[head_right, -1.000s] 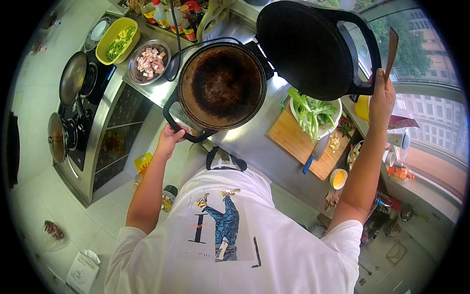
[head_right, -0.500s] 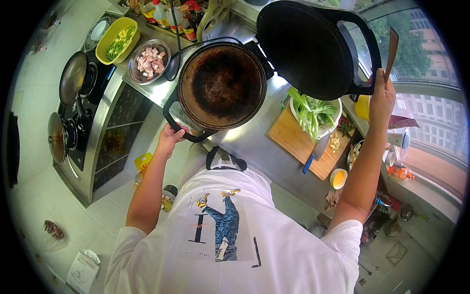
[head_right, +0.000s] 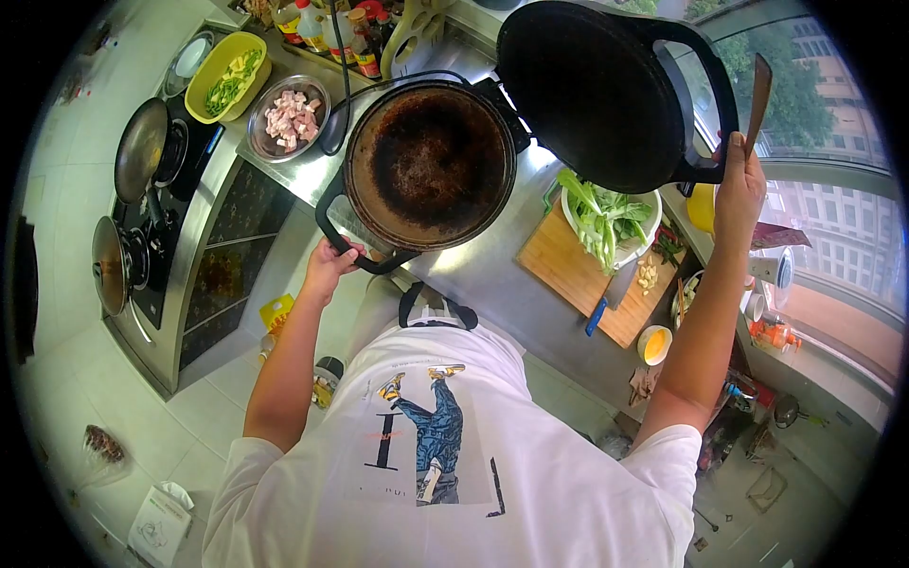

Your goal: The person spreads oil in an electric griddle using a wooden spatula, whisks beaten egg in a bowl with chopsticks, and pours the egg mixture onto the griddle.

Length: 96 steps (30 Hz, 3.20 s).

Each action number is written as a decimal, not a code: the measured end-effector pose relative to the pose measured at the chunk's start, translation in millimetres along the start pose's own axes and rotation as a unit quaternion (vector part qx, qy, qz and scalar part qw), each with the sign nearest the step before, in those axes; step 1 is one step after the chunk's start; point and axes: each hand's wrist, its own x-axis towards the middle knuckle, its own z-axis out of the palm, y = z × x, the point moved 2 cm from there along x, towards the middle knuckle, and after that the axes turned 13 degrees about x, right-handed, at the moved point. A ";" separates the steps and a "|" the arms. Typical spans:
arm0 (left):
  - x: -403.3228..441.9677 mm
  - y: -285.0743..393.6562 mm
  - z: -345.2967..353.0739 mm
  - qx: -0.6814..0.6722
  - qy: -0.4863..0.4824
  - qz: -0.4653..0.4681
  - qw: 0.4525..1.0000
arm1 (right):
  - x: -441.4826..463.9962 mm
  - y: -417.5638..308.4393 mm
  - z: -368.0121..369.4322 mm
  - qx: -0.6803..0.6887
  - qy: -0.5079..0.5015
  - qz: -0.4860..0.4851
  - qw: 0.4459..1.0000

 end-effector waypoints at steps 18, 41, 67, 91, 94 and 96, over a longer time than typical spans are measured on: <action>15.1 -2.2 -9.0 0.075 -0.007 -0.041 0.996 | 6.2 -19.6 16.7 -0.061 0.003 -0.036 0.998; 23.3 -57.1 9.5 -0.021 -0.044 -0.136 0.990 | 30.0 -90.3 85.1 -0.183 -0.054 -0.048 0.980; 25.4 -63.4 -3.7 -0.073 -0.013 -0.137 0.988 | 22.9 -180.2 113.6 -0.299 -0.056 -0.069 0.950; 20.5 -55.5 -1.0 -0.094 -0.017 -0.139 0.986 | 34.1 -195.0 136.6 -0.327 -0.077 -0.106 0.936; 20.8 -55.5 -0.6 -0.108 -0.014 -0.140 0.984 | 33.8 -197.1 139.4 -0.324 -0.074 -0.117 0.936; 20.2 -56.1 -0.1 -0.114 -0.013 -0.139 0.984 | 32.9 -198.8 139.1 -0.321 -0.074 -0.116 0.937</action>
